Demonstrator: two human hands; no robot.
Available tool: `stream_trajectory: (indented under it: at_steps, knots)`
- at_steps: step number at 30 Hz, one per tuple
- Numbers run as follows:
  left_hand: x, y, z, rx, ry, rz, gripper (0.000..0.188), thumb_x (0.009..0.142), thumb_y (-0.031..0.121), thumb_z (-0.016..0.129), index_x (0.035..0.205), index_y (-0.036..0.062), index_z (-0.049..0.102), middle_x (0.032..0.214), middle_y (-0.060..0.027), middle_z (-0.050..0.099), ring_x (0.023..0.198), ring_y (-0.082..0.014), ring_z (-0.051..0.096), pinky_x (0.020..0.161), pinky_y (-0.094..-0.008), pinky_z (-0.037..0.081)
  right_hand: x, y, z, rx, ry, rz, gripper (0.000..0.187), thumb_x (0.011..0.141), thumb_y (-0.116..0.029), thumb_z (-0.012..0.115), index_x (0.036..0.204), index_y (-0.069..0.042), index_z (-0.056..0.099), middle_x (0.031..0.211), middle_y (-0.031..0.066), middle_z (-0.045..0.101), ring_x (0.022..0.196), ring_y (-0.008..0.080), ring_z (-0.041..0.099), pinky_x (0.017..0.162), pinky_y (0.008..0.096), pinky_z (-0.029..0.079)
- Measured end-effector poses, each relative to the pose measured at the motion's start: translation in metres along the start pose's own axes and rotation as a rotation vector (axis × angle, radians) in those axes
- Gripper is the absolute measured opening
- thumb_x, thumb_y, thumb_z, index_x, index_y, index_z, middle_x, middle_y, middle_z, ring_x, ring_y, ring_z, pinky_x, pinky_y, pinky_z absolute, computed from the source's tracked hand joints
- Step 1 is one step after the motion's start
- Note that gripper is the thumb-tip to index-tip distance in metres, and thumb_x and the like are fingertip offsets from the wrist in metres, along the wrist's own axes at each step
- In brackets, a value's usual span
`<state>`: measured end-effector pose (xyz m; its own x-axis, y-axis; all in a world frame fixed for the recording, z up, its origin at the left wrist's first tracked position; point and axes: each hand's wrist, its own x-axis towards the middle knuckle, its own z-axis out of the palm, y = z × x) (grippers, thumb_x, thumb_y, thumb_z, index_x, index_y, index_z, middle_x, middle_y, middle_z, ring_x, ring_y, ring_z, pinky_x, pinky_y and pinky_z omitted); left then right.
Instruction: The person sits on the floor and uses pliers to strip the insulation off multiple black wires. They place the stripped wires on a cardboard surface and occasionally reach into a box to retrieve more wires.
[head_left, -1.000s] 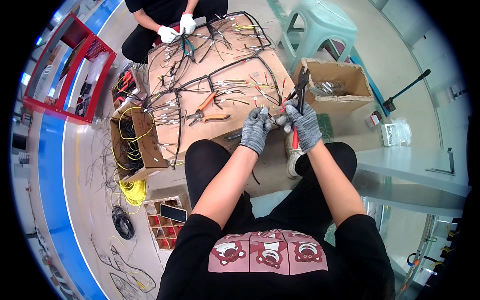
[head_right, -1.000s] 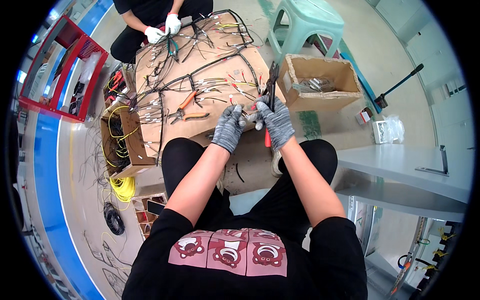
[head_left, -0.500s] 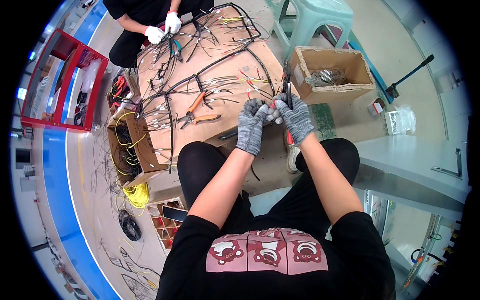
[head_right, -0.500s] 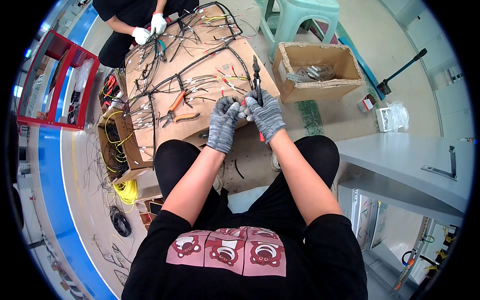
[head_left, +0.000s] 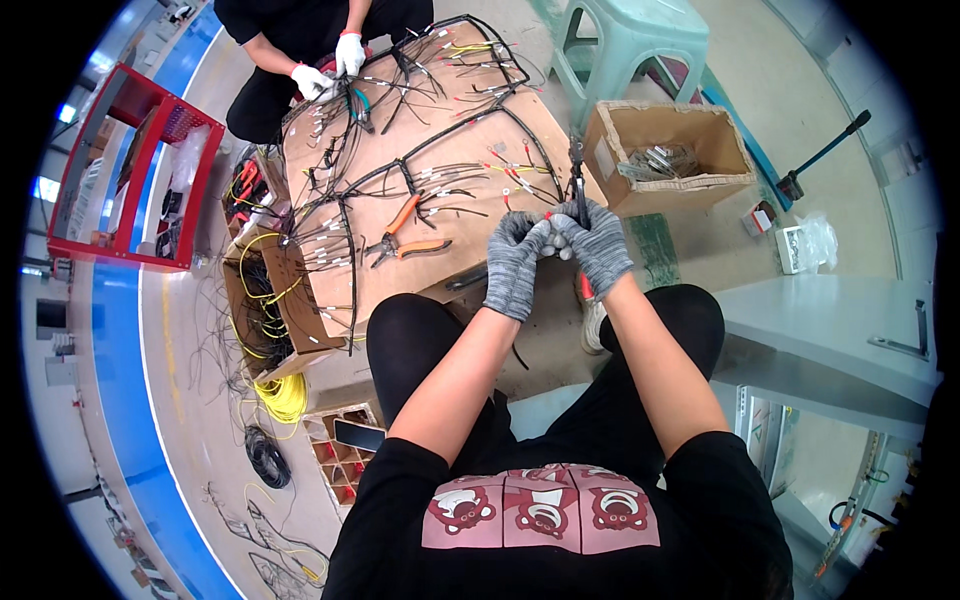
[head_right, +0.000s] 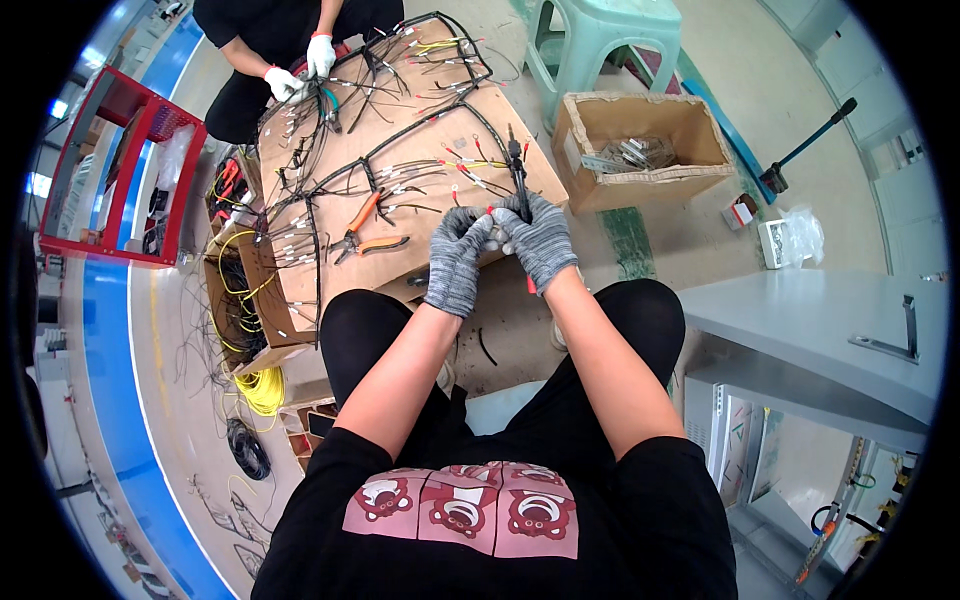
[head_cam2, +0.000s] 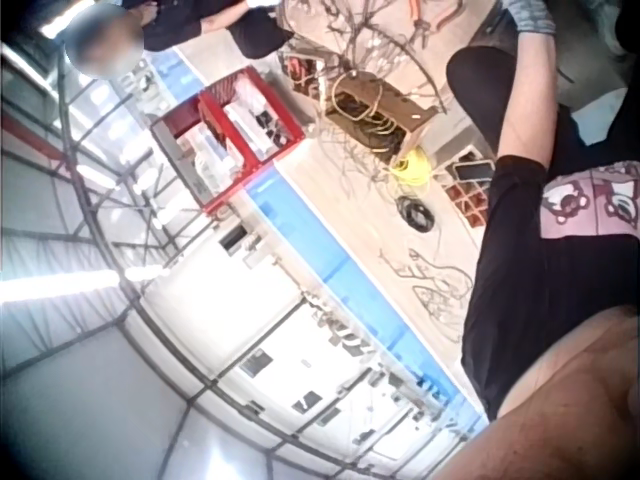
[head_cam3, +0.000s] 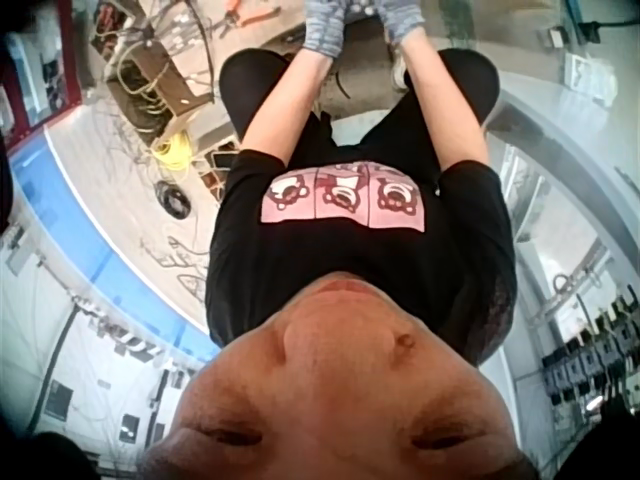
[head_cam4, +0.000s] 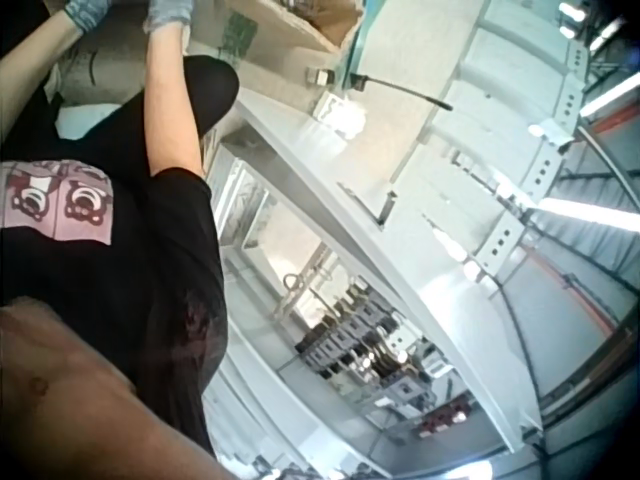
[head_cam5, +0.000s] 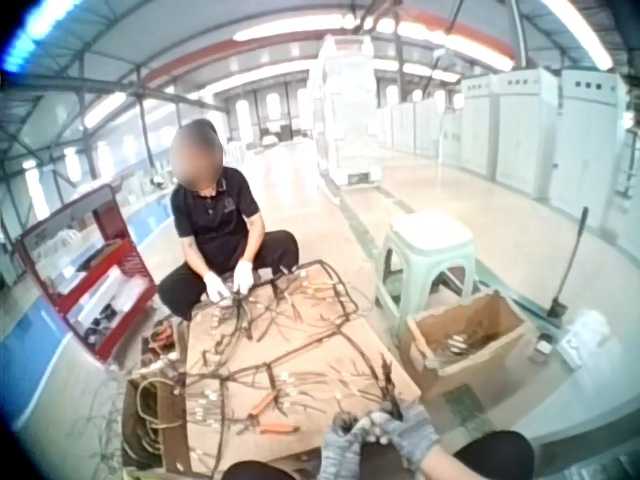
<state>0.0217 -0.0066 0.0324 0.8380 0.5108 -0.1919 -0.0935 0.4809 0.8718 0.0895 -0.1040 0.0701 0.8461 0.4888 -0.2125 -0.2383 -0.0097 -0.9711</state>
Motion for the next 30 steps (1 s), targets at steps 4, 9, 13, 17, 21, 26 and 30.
stream_trajectory:
  at_steps: [4, 9, 13, 17, 21, 26, 30]
  knots:
    - [-0.001, -0.002, 0.000, -0.110, 0.034, -0.028, 0.006, 0.083, 0.003, 0.056, 0.088, 0.0021, 0.053, 0.072, -0.0025, 0.057, 0.060, -0.0074, 0.054, 0.053, -0.0189, 0.046, 0.003, 0.002, -0.006, 0.045, 0.042, -0.003, 0.006, 0.082, -0.007, 0.058, 0.085, -0.002, 0.057, 0.067, 0.0016, 0.058, 0.053, 0.0073, 0.054, 0.042, 0.0189, 0.043]
    - [-0.003, 0.003, 0.004, 0.048, 0.006, 0.007, 0.006, 0.082, -0.001, 0.055, 0.087, 0.0018, 0.052, 0.072, -0.0022, 0.055, 0.060, -0.0068, 0.052, 0.052, -0.0191, 0.045, 0.004, 0.001, -0.013, 0.097, 0.043, -0.058, 0.007, 0.083, -0.008, 0.056, 0.087, -0.002, 0.058, 0.069, 0.0026, 0.059, 0.054, 0.0077, 0.055, 0.044, 0.0196, 0.044]
    - [0.000, -0.003, 0.001, 0.130, -0.027, 0.064, 0.008, 0.081, -0.001, 0.055, 0.088, 0.0024, 0.053, 0.074, -0.0017, 0.055, 0.061, -0.0065, 0.052, 0.053, -0.0191, 0.046, 0.002, -0.002, -0.009, 0.055, -0.029, -0.080, 0.008, 0.084, -0.008, 0.055, 0.088, -0.003, 0.059, 0.070, 0.0031, 0.060, 0.056, 0.0072, 0.056, 0.046, 0.0192, 0.044]
    - [-0.003, -0.001, 0.006, 0.134, -0.070, 0.086, 0.011, 0.081, -0.002, 0.055, 0.091, 0.0018, 0.050, 0.076, -0.0023, 0.054, 0.063, -0.0070, 0.051, 0.053, -0.0194, 0.045, 0.002, 0.004, -0.013, 0.126, 0.000, -0.083, 0.007, 0.083, -0.008, 0.056, 0.087, -0.003, 0.059, 0.070, 0.0039, 0.060, 0.058, 0.0080, 0.056, 0.051, 0.0216, 0.046]
    - [-0.004, 0.001, 0.007, -0.046, 0.028, 0.098, 0.016, 0.082, -0.003, 0.052, 0.096, 0.0040, 0.047, 0.082, -0.0043, 0.054, 0.067, -0.0111, 0.055, 0.059, -0.0223, 0.048, -0.029, -0.041, -0.006, 0.436, -0.039, -0.050, 0.009, 0.084, -0.011, 0.056, 0.091, -0.004, 0.055, 0.078, 0.0060, 0.060, 0.061, 0.0123, 0.057, 0.056, 0.0249, 0.048]
    - [-0.005, 0.004, 0.000, -0.231, -0.027, 0.041, 0.013, 0.083, -0.002, 0.052, 0.092, 0.0075, 0.048, 0.082, -0.0057, 0.056, 0.066, -0.0139, 0.057, 0.058, -0.0235, 0.049, -0.115, -0.112, 0.010, 0.839, -0.323, -0.219, 0.017, 0.084, -0.021, 0.059, 0.079, -0.010, 0.046, 0.071, 0.0040, 0.049, 0.055, 0.0129, 0.046, 0.046, 0.0263, 0.039]
    - [-0.004, 0.002, -0.001, -0.176, 0.015, 0.053, 0.013, 0.084, -0.001, 0.052, 0.094, 0.0070, 0.049, 0.083, -0.0054, 0.058, 0.066, -0.0130, 0.058, 0.058, -0.0232, 0.050, -0.149, -0.153, -0.001, 1.029, -0.895, -0.471, 0.023, 0.087, -0.024, 0.050, 0.077, -0.004, 0.052, 0.076, 0.0135, 0.056, 0.065, 0.0212, 0.056, 0.056, 0.0344, 0.047]
